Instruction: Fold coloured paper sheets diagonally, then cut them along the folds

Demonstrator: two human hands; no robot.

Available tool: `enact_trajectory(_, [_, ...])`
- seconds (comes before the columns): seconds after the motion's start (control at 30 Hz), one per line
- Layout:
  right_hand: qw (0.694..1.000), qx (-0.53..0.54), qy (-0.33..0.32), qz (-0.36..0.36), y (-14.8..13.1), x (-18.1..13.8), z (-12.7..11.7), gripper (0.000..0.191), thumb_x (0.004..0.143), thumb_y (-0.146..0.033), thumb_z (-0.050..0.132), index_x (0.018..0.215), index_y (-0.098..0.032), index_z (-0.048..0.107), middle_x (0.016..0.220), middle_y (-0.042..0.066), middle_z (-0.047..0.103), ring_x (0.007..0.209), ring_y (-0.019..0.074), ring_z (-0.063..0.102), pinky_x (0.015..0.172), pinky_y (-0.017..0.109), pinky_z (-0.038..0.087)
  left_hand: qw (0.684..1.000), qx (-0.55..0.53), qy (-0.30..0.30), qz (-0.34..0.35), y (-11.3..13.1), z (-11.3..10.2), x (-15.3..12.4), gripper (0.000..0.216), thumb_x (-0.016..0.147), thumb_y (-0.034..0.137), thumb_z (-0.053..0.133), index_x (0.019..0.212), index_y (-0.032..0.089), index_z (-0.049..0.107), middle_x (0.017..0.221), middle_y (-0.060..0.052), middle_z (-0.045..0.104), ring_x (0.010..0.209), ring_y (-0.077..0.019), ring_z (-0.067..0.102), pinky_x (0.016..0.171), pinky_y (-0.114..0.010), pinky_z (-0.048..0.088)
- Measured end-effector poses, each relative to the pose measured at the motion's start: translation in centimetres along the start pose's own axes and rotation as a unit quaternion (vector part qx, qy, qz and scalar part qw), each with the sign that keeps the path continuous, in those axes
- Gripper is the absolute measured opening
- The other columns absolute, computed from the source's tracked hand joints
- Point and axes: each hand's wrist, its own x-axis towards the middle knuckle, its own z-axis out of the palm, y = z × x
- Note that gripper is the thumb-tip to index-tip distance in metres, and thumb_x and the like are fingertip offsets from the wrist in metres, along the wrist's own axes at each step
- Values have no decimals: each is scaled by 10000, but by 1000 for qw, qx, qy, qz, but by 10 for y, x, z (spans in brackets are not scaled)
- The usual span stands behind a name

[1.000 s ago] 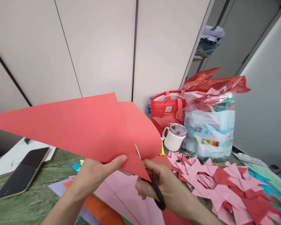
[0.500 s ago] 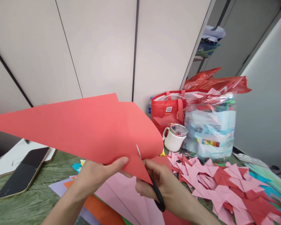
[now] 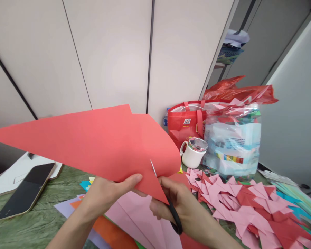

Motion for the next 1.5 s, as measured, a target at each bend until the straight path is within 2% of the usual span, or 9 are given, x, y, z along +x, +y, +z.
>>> enact_trajectory(0.2, [1000, 2, 2, -26, 1, 0, 0, 300, 710, -321, 749, 878, -179, 544, 798, -11, 547, 738, 124, 491, 723, 280, 417, 999, 26, -21, 18, -6, -2, 3, 175, 739, 359, 653, 659, 204, 659, 570, 13, 690, 579, -181, 659, 605, -275, 524])
enact_trajectory(0.33, [999, 14, -5, -30, 0, 0, 0, 291, 727, -315, 740, 897, -183, 545, 830, -2, 566, 782, 136, 512, 778, 296, 424, 999, 32, 0, 2, -2, 0, 0, 166, 737, 344, 638, 633, 215, 649, 566, 29, 686, 587, -173, 653, 634, -271, 517])
enact_trajectory(0.63, [999, 16, -5, -35, -1, 0, 1, 311, 721, -332, 742, 914, -186, 547, 880, 16, 585, 826, 156, 528, 790, 305, 425, 998, 49, 28, -11, -1, 2, -2, 165, 704, 375, 653, 634, 226, 644, 586, 14, 696, 616, -208, 661, 658, -299, 522])
enact_trajectory(0.87, [999, 20, 0, -32, -1, 0, 2, 303, 707, -330, 752, 875, -191, 541, 800, -9, 550, 753, 137, 498, 803, 311, 423, 998, 57, 12, -3, -1, 0, -2, 176, 721, 371, 650, 630, 221, 652, 589, 8, 701, 615, -203, 667, 659, -298, 528])
enact_trajectory(1.27, [998, 55, 6, -10, -2, 0, 5, 357, 666, -366, 784, 839, -175, 537, 746, -35, 522, 653, 90, 440, 605, 221, 363, 999, 47, 14, -2, 0, 0, -2, 178, 721, 364, 644, 619, 219, 659, 570, 10, 688, 604, -200, 659, 683, -296, 530])
enact_trajectory(1.5, [1000, 10, 19, 1, -2, 1, 5, 354, 677, -413, 750, 826, -167, 543, 662, -37, 507, 593, 92, 446, 554, 229, 389, 998, 61, -15, 8, -7, -4, 2, 205, 732, 396, 638, 630, 222, 672, 577, 3, 696, 601, -205, 662, 644, -291, 538])
